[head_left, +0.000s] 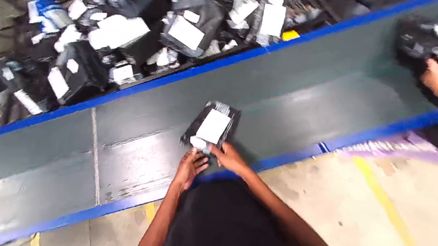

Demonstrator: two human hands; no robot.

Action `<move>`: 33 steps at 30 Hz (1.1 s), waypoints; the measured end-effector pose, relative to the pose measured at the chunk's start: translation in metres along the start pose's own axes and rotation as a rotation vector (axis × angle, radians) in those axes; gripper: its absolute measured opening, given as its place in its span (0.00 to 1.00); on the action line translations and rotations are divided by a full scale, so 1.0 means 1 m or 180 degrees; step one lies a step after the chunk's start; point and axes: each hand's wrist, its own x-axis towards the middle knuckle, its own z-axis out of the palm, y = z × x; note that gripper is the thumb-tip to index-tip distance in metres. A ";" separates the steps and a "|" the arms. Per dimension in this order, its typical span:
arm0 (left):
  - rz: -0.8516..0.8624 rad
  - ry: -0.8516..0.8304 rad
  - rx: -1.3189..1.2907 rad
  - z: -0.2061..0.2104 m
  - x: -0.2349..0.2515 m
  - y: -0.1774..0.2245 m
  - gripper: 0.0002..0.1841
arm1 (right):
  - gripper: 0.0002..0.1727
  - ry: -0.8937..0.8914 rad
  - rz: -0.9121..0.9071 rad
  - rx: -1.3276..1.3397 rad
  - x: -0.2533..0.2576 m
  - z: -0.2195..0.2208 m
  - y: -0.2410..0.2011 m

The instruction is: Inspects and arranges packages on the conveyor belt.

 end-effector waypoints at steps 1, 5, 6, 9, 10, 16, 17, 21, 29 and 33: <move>0.0178 0.0342 -0.0121 0.004 0.000 0.004 0.29 | 0.28 -0.0499 -0.0189 -0.0068 -0.014 0.015 -0.001; 0.0676 0.1042 0.0511 -0.023 -0.009 0.057 0.30 | 0.20 -0.1461 -0.0837 -0.0633 -0.031 0.013 0.010; 0.0824 0.1012 0.0712 -0.035 -0.013 0.084 0.31 | 0.18 -0.1241 -0.0864 -0.0636 -0.030 0.004 0.009; 0.1744 0.1017 0.0830 -0.058 -0.025 0.189 0.34 | 0.16 -0.0336 -0.0844 -0.0491 -0.024 -0.023 0.004; 0.2182 0.0975 0.0726 -0.063 -0.024 0.227 0.34 | 0.16 -0.0111 -0.0850 -0.0425 -0.022 -0.031 0.001; 0.2614 0.0430 0.0315 -0.072 0.003 0.376 0.39 | 0.13 0.0251 -0.0908 -0.0080 -0.025 -0.051 -0.017; 0.2546 0.0495 0.0322 -0.063 0.009 0.372 0.37 | 0.13 0.0260 -0.0916 -0.0058 -0.026 -0.052 -0.015; 0.2164 0.0277 0.0829 -0.038 0.019 0.280 0.26 | 0.15 0.0313 -0.0863 -0.0041 -0.023 -0.044 0.003; 0.0722 -0.0192 0.1008 -0.022 0.014 0.070 0.19 | 0.23 0.1449 -0.0261 -0.0882 -0.027 -0.132 0.035; 0.0441 -0.0147 0.0914 -0.024 -0.003 0.042 0.17 | 0.31 0.1988 0.0021 -0.0634 0.008 -0.189 0.030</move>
